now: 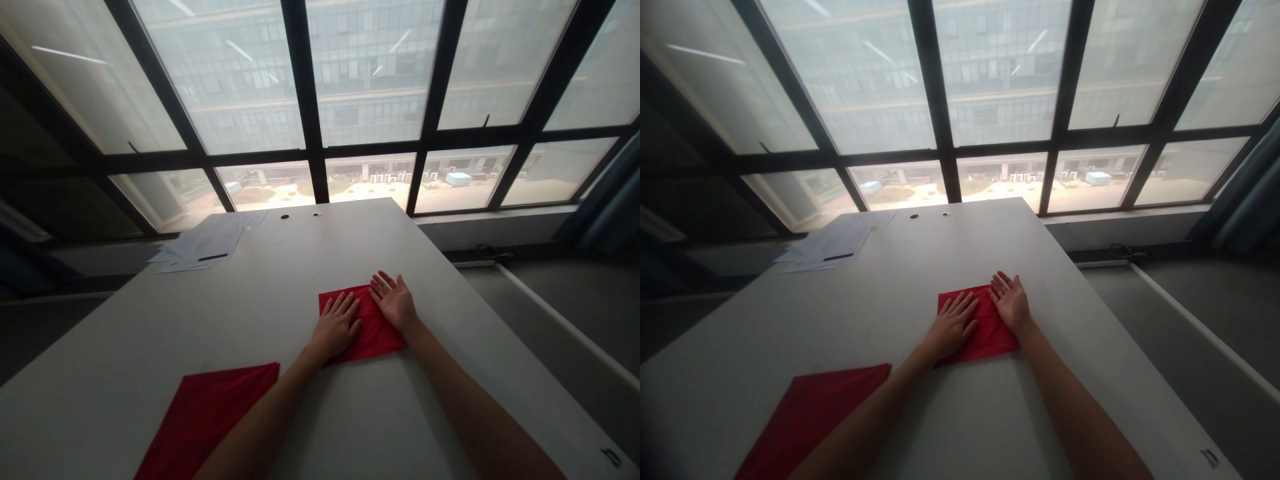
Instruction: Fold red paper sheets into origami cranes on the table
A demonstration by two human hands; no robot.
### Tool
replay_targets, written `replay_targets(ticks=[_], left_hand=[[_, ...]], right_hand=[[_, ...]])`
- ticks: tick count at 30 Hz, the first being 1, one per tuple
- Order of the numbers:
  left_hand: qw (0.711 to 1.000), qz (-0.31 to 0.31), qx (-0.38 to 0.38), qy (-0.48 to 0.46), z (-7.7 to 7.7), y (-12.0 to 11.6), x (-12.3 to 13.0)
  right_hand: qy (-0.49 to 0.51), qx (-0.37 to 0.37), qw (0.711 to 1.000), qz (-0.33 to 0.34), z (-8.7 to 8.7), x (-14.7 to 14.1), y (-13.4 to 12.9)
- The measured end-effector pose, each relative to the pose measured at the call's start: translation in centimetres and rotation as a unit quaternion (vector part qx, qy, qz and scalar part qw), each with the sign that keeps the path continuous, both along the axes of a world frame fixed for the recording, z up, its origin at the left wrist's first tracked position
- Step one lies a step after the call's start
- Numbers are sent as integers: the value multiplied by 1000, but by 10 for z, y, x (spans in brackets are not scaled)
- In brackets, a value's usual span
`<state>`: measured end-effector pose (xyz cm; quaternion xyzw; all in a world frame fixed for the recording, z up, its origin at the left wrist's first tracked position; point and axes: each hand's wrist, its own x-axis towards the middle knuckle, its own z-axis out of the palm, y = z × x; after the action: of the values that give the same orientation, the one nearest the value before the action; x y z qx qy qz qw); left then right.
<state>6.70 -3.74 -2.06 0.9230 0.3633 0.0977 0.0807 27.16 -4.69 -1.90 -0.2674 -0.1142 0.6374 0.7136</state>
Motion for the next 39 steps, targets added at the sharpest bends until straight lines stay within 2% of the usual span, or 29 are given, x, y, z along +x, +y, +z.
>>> replay_targets(ticks=[3, 5, 7, 10, 11, 13, 16, 18, 21, 23, 25, 26, 30, 32, 34, 36, 39], left_hand=[[1000, -3, -10, -14, 2, 1, 1], [1000, -2, -15, -23, 2, 2, 0], [999, -3, -18, -29, 1, 3, 0], [999, -7, -25, -27, 0, 4, 0], [999, -6, -26, -25, 0, 5, 0], [999, -4, -26, -24, 0, 5, 1], [999, 1, -21, -29, 2, 5, 1], [999, 6, -16, -34, 3, 5, 1], [999, 14, -8, -34, 4, 5, 0], [1000, 10, -8, -21, 3, 6, 0], [1000, -3, -12, -2, 1, 7, -2], [1000, -9, -14, 5, 0, 8, -3], [1000, -13, -21, -13, 4, 8, -3], [997, -8, -19, -70, 10, 5, 0], [985, 1, -22, -170, 18, -1, 6], [953, 6, -66, -296, 23, -7, 13], [878, -16, -242, -413, 21, -10, 20]], right_hand=[[18, 47, 989, 141, 4, -8, -7], [12, 26, 984, 178, 2, -11, -6], [0, -12, 991, 131, -1, -9, 0], [-15, -43, 999, -12, -6, 6, 11], [-13, -46, 998, -39, -6, 12, 13], [-2, -37, 998, -57, -7, 22, 15], [9, 17, 999, -45, -2, 26, 10], [12, 61, 998, -14, 2, 23, 5], [8, 91, 990, 104, 7, 14, -2], [-2, 72, 979, 191, 6, 9, -4], [-14, 36, 976, 212, 3, 6, -2], [-20, 18, 982, 189, 1, 6, 1], [-23, -23, 999, 19, -3, 13, 9], [-27, -22, 999, -9, -4, 15, 10], [-41, -12, 999, -14, -5, 13, 11], [-57, 2, 998, -24, -6, 10, 10], [-62, 15, 997, -42, -4, 8, 8]])
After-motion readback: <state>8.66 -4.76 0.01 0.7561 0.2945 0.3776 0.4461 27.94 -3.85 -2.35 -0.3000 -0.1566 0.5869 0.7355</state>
